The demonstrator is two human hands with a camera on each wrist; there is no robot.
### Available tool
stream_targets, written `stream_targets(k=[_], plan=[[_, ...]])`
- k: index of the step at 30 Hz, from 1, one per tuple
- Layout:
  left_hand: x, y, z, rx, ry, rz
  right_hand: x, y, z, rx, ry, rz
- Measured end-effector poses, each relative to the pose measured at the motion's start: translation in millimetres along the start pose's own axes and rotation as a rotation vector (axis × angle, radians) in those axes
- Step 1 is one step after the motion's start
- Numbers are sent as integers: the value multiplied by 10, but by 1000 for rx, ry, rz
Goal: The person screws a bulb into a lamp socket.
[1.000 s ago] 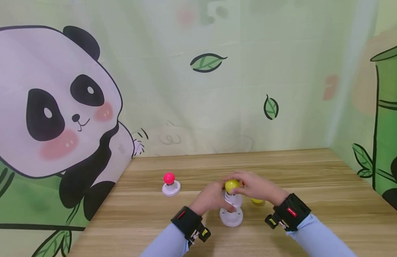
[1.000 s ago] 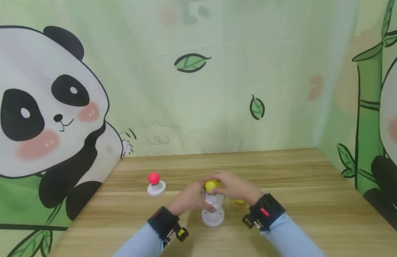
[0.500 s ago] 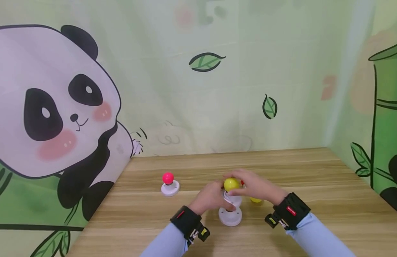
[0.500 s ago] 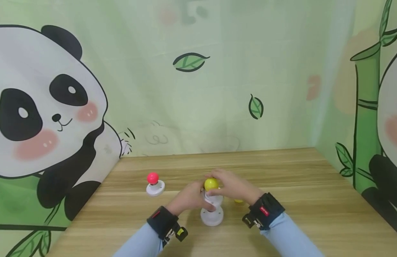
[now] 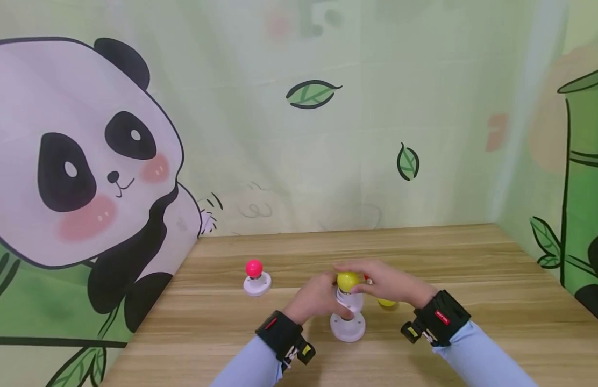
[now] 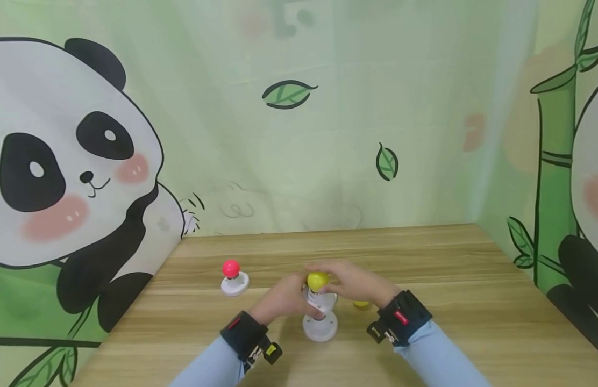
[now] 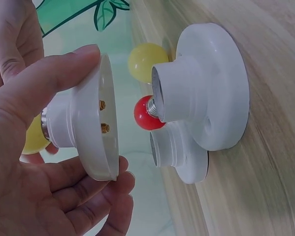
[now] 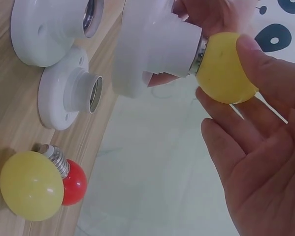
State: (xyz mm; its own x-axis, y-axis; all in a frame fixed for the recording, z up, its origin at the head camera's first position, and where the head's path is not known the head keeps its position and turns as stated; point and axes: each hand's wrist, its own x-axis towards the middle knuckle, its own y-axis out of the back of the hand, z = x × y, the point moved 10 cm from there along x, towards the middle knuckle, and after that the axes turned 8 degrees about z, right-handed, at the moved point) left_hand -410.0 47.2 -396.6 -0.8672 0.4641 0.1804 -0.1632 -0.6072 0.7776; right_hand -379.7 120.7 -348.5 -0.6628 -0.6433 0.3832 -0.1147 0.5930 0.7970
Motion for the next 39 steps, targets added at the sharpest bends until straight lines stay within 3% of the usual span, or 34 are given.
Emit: stream_targets(k=[17,28,33,39], plan=[[17,-55,25,53,-49,7,26,21,85,-82,-126,86],[16,-59,-23,13,-3,-5,33,40,72,-126,-172,154],[4,-52,-42,-5,16,-6,31,32,71,-130,-169,156],[-9,-27,-59,-26,27,13,-27,31,87,-58,-182,96]])
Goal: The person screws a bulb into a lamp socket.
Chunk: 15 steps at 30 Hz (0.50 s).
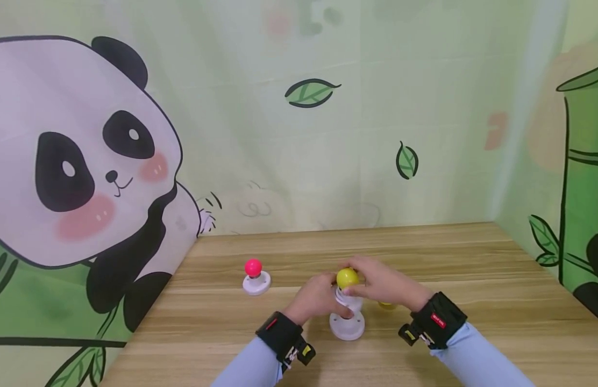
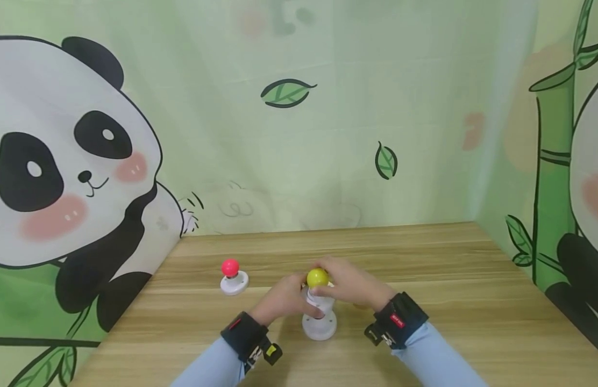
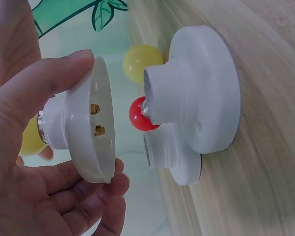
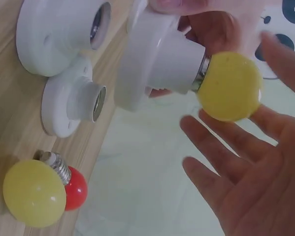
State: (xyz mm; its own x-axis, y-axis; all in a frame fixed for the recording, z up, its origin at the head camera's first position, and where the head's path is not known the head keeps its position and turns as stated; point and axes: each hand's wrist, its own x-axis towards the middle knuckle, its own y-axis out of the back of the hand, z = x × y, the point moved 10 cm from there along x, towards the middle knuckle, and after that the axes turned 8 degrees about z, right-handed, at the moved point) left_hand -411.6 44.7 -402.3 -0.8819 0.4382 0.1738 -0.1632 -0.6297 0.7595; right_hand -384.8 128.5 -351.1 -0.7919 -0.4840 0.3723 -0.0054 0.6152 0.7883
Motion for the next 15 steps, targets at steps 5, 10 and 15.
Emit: stream_targets(k=[5,10,15], plan=[[6,55,-30,-9,19,30,-16,209,158,-39,-104,111],[3,100,-55,1,30,41,-42,489,375,-189,-182,278],[-14,137,-87,-3,27,50,-121,523,716,-261,-312,181]])
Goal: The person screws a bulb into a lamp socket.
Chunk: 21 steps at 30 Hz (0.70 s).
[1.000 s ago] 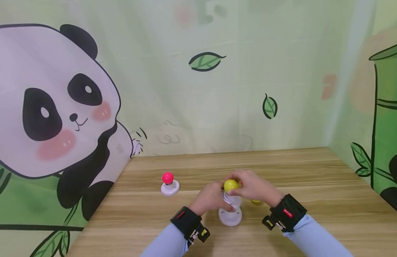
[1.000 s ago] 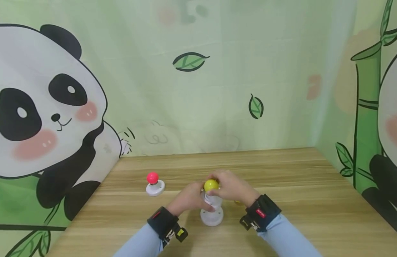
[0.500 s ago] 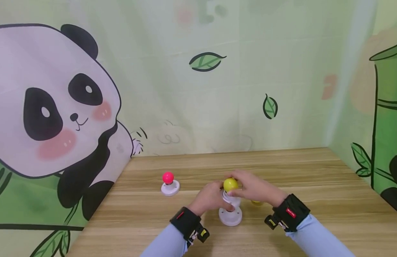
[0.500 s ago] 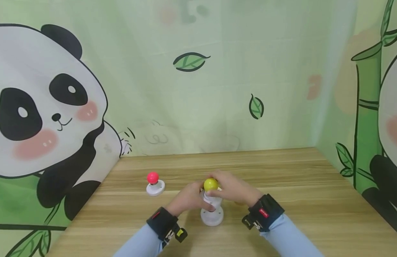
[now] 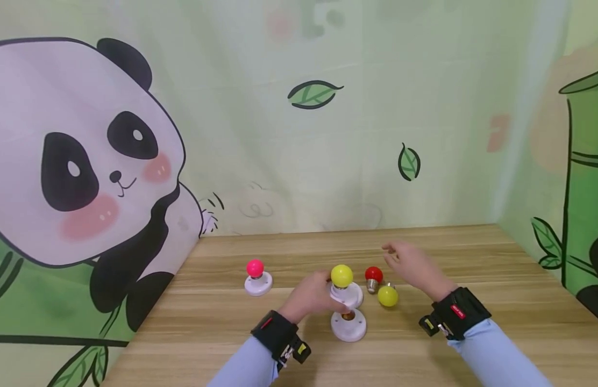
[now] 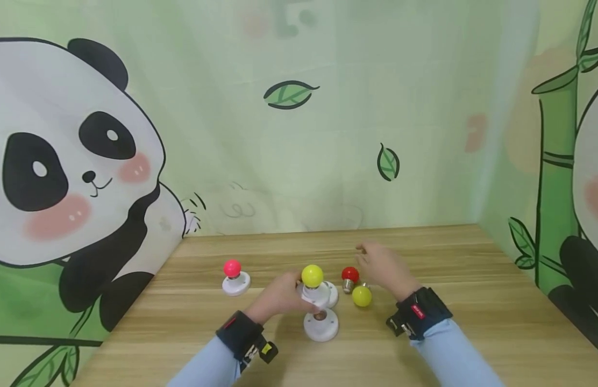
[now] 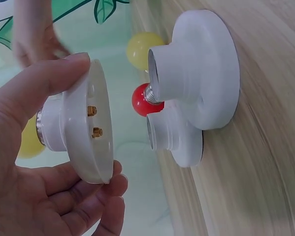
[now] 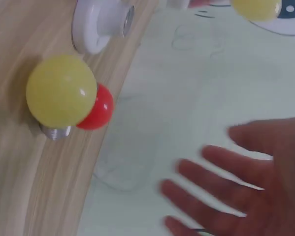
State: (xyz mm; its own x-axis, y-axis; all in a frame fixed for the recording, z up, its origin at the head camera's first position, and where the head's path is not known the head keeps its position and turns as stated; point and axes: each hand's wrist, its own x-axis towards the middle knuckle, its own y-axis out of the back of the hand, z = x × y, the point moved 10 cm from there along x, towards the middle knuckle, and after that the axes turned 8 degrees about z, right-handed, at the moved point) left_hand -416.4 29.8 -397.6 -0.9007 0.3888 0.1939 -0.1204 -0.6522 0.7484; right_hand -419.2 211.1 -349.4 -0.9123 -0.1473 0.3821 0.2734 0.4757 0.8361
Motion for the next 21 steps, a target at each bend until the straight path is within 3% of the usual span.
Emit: stream_targets(k=[6,8,11,15,18,21], plan=[[-7,31,-63,30,3,8,-177,-244,262,-110,-59,-388],[-14,51,-89,33,6,11,-242,-293,295,-127,-83,-477],[-22,90,-135,27,19,21,-293,-337,325,-117,-122,-530],[-23,213,-244,-4,61,46,-313,-364,333,-89,-144,-543],[-13,417,-393,-10,116,100,-323,-384,336,-80,-158,-548],[-23,711,-610,7,189,198,-329,-403,334,-78,-162,-544]])
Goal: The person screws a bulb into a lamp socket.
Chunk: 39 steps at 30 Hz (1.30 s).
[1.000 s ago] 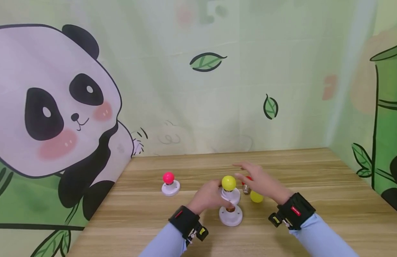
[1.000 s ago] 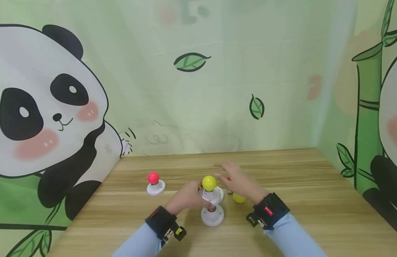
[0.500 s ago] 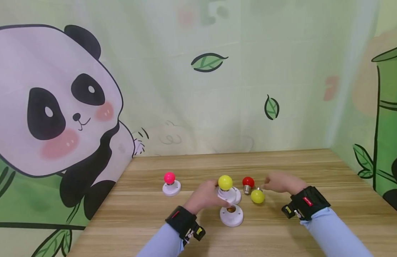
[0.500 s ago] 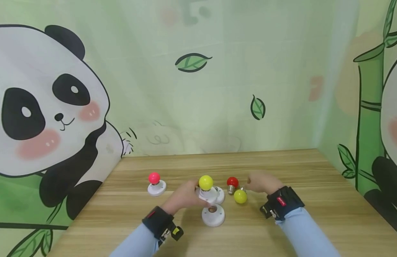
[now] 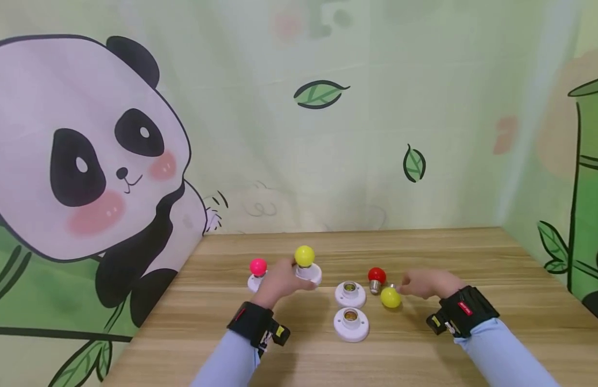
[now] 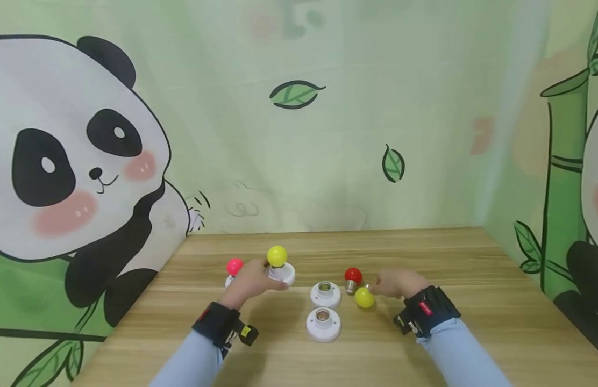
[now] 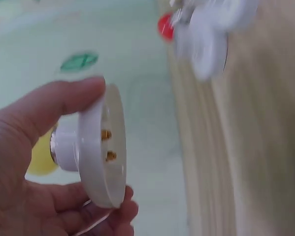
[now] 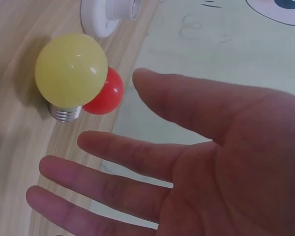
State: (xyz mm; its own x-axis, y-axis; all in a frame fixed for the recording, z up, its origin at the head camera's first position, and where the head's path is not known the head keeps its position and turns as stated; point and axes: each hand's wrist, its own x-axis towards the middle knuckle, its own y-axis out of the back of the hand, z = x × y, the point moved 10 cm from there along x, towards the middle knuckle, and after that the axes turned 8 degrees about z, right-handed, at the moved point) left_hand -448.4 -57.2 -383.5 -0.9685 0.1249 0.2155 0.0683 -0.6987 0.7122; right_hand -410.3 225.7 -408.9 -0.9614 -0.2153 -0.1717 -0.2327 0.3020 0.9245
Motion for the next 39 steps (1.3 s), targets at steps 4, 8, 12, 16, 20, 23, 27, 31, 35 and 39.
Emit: stream_targets(k=[4,8,12,16,20,23,27,31,35,39], plan=[[77,387,-384,-35,141,146,-10,-21,6,3,-9,7],[75,758,-796,-28,264,285,-24,-21,-10,-21,-5,13],[12,1047,-1153,97,369,396,-44,-15,-20,-22,3,17],[-68,1104,-1467,141,472,395,-54,-9,-22,-10,7,18],[-125,1013,-1707,132,554,321,-49,-9,-18,-5,7,12],[-146,930,-1818,128,583,268,-42,-16,-7,-8,5,8],[-171,862,-1907,134,591,238,-35,-22,18,-16,4,10],[-194,846,-1970,133,632,253,-24,-28,40,-21,10,16],[-203,834,-1974,129,657,250,-17,-22,50,-23,19,28],[-192,822,-1885,116,612,214,-15,-23,49,-23,32,37]])
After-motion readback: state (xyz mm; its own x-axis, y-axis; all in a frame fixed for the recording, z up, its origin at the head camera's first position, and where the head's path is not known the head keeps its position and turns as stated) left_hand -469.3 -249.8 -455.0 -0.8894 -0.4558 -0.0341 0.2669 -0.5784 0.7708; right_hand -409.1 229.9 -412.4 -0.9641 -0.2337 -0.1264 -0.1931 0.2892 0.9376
